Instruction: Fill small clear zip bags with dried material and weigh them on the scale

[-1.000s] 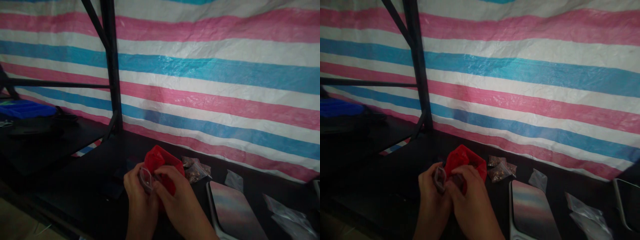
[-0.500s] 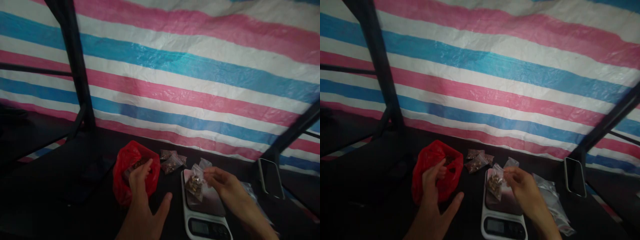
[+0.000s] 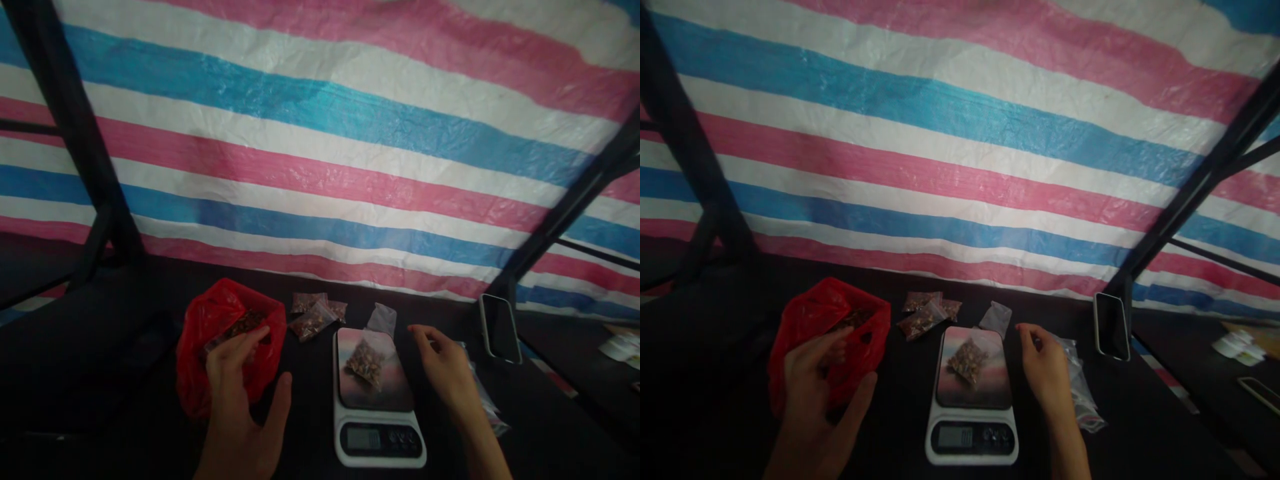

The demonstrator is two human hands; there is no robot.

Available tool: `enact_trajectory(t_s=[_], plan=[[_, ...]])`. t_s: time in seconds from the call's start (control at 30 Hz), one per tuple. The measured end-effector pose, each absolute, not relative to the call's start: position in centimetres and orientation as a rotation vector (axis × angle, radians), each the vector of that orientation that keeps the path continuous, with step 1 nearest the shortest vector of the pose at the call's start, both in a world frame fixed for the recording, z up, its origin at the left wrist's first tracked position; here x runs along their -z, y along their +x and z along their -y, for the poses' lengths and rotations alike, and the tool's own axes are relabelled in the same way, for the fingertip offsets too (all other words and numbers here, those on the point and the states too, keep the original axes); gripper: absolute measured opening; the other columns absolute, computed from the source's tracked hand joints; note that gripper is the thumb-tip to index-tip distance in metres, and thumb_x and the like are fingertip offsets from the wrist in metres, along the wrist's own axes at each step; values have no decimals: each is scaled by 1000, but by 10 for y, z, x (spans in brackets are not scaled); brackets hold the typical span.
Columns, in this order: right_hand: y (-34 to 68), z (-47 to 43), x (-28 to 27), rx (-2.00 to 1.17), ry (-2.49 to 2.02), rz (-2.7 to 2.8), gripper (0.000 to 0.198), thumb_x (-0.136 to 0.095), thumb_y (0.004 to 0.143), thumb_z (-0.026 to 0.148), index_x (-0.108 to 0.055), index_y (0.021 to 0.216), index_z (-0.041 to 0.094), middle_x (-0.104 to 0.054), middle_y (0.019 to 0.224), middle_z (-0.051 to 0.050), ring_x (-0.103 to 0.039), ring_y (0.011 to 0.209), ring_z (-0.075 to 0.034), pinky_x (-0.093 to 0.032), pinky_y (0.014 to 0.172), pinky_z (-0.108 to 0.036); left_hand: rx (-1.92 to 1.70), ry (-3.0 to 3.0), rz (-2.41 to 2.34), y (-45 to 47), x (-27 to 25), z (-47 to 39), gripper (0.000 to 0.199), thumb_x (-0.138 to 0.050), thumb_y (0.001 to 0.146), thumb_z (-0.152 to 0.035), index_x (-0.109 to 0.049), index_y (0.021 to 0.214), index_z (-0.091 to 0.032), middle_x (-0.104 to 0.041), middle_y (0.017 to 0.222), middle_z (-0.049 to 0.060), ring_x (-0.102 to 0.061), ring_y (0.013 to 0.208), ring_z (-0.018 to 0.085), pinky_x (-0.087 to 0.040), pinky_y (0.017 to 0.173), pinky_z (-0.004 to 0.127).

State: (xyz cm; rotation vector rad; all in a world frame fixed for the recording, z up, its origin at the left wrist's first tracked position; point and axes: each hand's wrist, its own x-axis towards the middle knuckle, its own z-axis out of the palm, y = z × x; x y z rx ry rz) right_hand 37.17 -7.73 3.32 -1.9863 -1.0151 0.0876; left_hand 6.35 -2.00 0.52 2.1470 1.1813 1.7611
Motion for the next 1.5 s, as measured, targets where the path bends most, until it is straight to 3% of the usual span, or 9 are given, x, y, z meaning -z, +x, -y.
enact_trajectory(t_s=[0.2,0.5,0.8,0.93,1.1,1.3,1.37,1.5], plan=[[372,77,-29,-105,-1930,1043,53,-49,82,58,-80,95,17,-83,101,-18,-74,89,-35,-54,83,-45,-1768,2149,-1195,57,0,14,44,-61,94,-30,-52,136,-23,-57,126,9,-58,113,31,-50,101,51],[354,73,-34,-193,-1840,1299,38,-57,87,52,-81,86,23,-80,90,-11,-72,90,-31,-51,87,-43,-1690,2130,-1237,52,-1,12,44,-60,93,-29,-54,136,-29,-59,126,8,-59,114,34,-51,101,56],[351,74,-33,-205,-1838,1332,28,-62,87,45,-81,81,25,-76,85,-9,-69,89,-29,-50,90,-43,-1722,2151,-1246,44,-5,9,42,-61,94,-37,-55,134,-27,-57,118,8,-58,103,30,-53,89,48],[348,75,-36,-229,-1813,1325,28,-65,85,47,-77,72,25,-73,80,-8,-66,84,-28,-49,87,-43,-1759,2183,-1225,42,-9,9,42,-62,93,-32,-55,134,-25,-57,117,8,-59,102,29,-54,84,44],[327,75,-55,-402,-1642,1322,31,-65,88,52,-70,78,24,-71,78,-3,-64,77,-22,-50,75,-34,-1682,2122,-1152,50,-1,15,31,-62,96,-30,-59,126,-28,-64,120,6,-65,112,28,-57,96,44],[264,66,-79,-834,-1332,1434,13,-71,91,35,-72,84,23,-69,82,1,-62,81,-17,-47,76,-28,-1178,1592,-1047,76,5,22,45,-69,92,-54,-68,129,-28,-75,132,8,-71,120,29,-59,101,41],[249,60,-77,-889,-1277,1427,10,-73,90,33,-73,90,24,-69,85,2,-62,81,-17,-47,75,-28,-1083,1426,-960,82,0,21,46,-67,92,-61,-75,117,-23,-78,123,10,-73,114,29,-59,100,40],[235,46,-66,-891,-1214,1318,20,-76,88,35,-67,102,24,-69,91,1,-63,82,-17,-49,75,-28,-1126,1215,-870,86,-12,17,49,-68,89,-66,-77,105,-21,-81,107,9,-75,94,25,-61,89,34]])
